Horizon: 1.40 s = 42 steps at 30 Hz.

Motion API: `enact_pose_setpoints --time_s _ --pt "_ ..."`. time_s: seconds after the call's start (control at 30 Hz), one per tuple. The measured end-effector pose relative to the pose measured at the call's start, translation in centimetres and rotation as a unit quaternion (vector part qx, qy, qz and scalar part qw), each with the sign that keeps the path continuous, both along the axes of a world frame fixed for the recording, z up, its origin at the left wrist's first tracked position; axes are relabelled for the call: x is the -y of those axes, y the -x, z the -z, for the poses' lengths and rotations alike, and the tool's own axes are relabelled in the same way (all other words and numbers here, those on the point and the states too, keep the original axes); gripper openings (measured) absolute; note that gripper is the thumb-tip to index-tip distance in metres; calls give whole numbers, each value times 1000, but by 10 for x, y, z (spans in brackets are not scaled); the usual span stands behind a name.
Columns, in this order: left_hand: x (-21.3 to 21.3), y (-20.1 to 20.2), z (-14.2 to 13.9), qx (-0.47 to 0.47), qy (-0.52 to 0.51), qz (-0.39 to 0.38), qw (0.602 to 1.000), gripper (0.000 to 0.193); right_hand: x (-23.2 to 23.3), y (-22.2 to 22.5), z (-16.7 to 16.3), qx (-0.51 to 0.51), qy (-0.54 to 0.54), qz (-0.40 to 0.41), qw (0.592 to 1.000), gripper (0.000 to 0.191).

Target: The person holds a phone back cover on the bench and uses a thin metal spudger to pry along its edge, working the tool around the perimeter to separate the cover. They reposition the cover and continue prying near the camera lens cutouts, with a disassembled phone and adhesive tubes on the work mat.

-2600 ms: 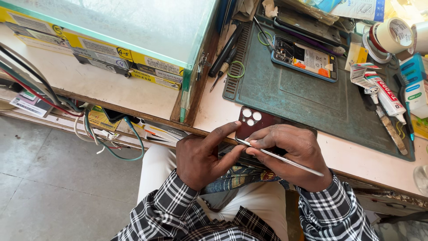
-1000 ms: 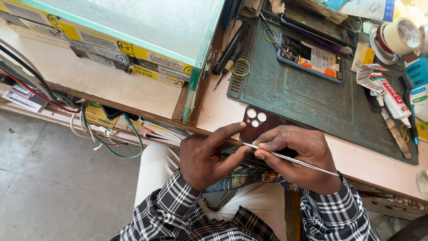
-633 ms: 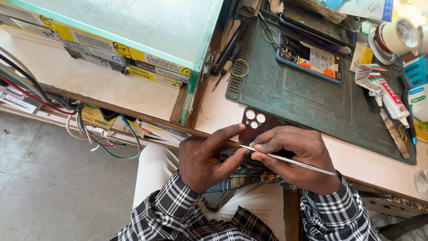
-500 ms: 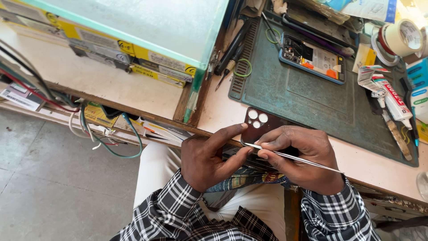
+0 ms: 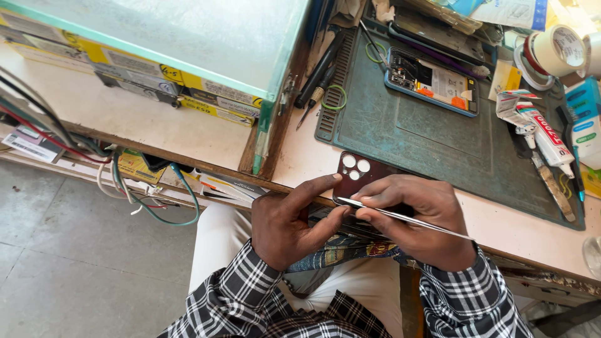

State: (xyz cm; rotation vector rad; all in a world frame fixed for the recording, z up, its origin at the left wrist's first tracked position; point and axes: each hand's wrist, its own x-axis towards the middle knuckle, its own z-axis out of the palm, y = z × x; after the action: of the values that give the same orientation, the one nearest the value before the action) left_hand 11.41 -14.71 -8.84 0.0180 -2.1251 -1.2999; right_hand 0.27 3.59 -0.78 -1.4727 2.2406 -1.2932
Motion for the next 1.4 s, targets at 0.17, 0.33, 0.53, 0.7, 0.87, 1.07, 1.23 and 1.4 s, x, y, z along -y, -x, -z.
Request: enact_pose_setpoints --time_s 0.17,0.33,0.53,0.7,0.87,1.07,1.23,1.4 --pt "1 -3 0 1 -3 1 1000 48 -2 -1 0 -3 -3 -5 1000 11" --pt "2 -1 1 -6 -18 12 1000 47 1 -1 0 -23 -17 -7 1000 12" --pt "4 0 8 -2 -15 9 1000 45 7 -1 2 -24 -18 -10 1000 11" --pt "2 2 8 2 -11 0 1000 45 9 -4 3 -72 -14 -1 997 13" --pt "-2 2 5 -1 -11 -1 1000 44 5 -4 -1 -51 -1 -2 999 16" --pt "-3 0 4 14 -17 -8 1000 46 1 -4 0 -42 -14 6 999 12" --pt "-2 2 7 -8 -19 -1 1000 46 0 -1 4 -45 -18 -3 999 14" --pt "1 5 10 -5 -15 9 1000 48 1 3 6 -32 -18 -13 999 14"
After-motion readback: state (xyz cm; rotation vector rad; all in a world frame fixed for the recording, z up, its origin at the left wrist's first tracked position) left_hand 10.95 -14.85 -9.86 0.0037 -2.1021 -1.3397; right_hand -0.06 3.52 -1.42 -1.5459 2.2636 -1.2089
